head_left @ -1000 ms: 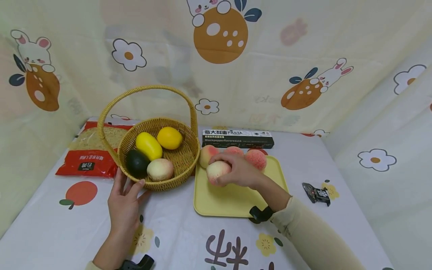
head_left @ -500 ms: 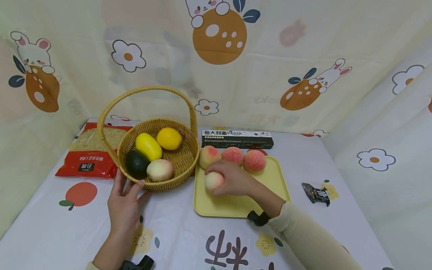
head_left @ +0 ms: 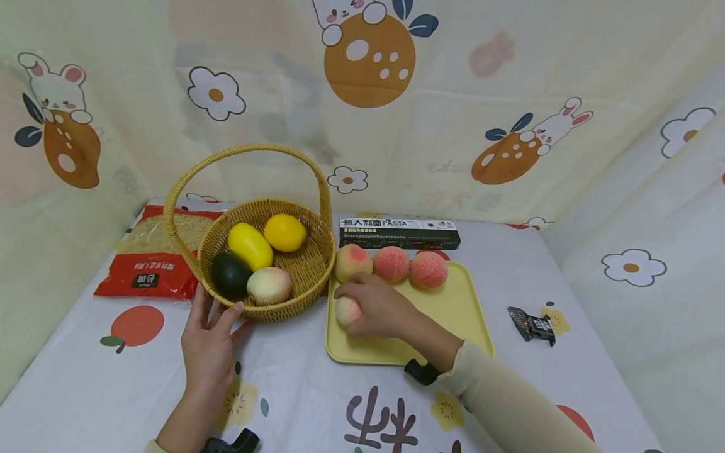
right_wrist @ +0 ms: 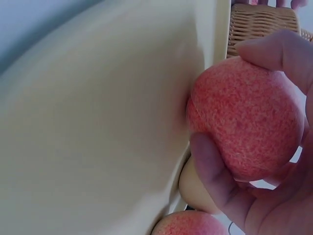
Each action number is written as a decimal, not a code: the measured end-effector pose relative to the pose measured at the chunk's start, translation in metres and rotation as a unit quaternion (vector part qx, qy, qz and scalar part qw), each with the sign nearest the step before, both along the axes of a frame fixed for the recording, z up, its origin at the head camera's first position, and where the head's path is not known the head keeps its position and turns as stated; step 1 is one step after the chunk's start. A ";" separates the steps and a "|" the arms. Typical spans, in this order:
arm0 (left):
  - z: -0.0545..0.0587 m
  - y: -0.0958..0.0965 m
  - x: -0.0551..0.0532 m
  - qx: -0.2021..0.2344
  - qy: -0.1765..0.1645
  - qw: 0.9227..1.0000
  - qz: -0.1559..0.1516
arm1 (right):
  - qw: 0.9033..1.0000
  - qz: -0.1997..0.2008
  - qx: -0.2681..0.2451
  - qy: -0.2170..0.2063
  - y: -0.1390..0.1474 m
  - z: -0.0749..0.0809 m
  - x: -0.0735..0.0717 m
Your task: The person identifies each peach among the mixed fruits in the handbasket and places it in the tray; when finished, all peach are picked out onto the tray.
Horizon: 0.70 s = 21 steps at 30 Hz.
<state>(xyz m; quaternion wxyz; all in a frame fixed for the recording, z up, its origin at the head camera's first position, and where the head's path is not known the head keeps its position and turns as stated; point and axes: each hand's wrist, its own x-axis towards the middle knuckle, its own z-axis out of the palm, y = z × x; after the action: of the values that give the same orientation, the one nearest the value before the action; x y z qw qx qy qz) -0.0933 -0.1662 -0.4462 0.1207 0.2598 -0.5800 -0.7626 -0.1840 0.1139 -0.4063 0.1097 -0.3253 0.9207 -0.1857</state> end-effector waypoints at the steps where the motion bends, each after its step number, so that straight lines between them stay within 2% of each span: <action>1: 0.000 0.000 0.000 0.000 0.000 1.000 0.000 | 1.000 -0.004 0.001 0.001 -0.001 0.000 0.001; 14: 0.001 0.000 -0.001 -0.003 -0.004 1.000 -0.002 | 1.000 -0.024 0.001 -0.001 -0.008 -0.002 0.005; 21: -0.001 -0.001 0.000 -0.001 -0.006 1.000 -0.007 | 1.000 -0.013 -0.012 -0.007 -0.010 -0.005 0.008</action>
<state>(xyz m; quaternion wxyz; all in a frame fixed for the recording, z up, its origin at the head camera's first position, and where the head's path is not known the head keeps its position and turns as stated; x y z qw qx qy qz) -0.0932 -0.1671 -0.4468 0.1123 0.2597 -0.5836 -0.7612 -0.1761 0.1042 -0.4114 0.1099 -0.3131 0.9218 -0.2007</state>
